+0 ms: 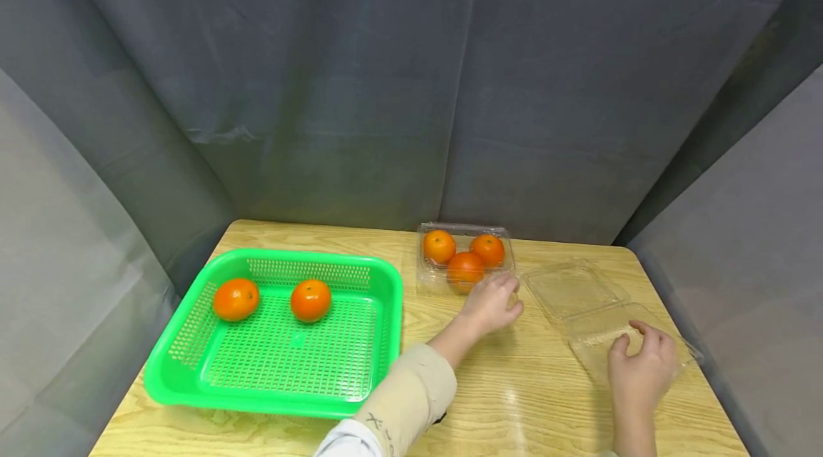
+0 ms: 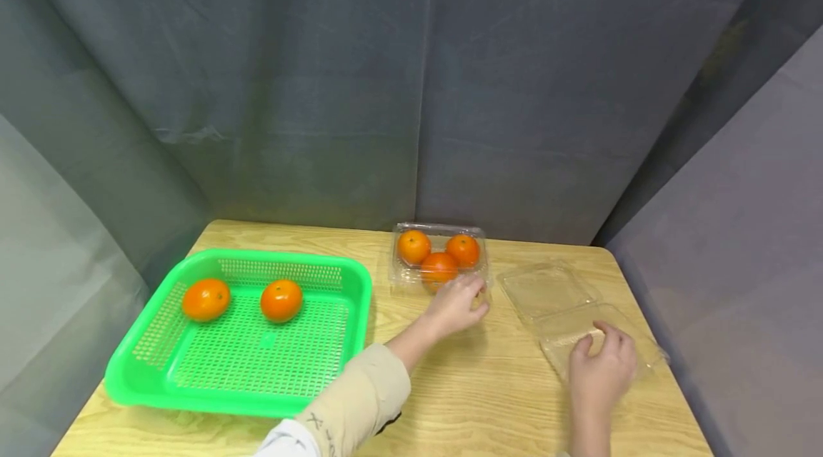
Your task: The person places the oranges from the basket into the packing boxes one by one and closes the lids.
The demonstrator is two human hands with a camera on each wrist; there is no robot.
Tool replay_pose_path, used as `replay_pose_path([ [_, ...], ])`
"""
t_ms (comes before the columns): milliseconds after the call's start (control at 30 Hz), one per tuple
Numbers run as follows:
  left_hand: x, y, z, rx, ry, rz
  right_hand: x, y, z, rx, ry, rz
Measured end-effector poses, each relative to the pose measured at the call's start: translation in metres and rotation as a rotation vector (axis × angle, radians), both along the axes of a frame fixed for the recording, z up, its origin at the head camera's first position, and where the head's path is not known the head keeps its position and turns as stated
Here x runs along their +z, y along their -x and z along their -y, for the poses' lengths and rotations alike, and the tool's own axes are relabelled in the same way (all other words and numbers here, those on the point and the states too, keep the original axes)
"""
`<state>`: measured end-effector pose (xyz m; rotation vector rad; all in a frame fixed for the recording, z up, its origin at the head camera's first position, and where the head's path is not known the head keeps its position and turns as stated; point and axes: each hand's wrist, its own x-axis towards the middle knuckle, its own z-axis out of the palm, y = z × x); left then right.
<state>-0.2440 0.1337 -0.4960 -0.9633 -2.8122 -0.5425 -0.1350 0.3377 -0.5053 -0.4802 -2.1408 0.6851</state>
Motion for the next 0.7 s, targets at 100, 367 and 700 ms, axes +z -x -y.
replay_pose_path([
  [100, -0.004, -0.003, -0.005, 0.013, -0.001, 0.023, -0.002, -0.005, -0.004, -0.050, 0.052, 0.038],
  [367, -0.012, -0.014, -0.018, 0.043, 0.009, 0.103, -0.011, -0.013, -0.014, -0.119, 0.123, 0.095],
  [700, -0.013, -0.030, -0.035, 0.103, -0.088, 0.398, -0.021, -0.019, -0.022, -0.196, 0.191, 0.151],
])
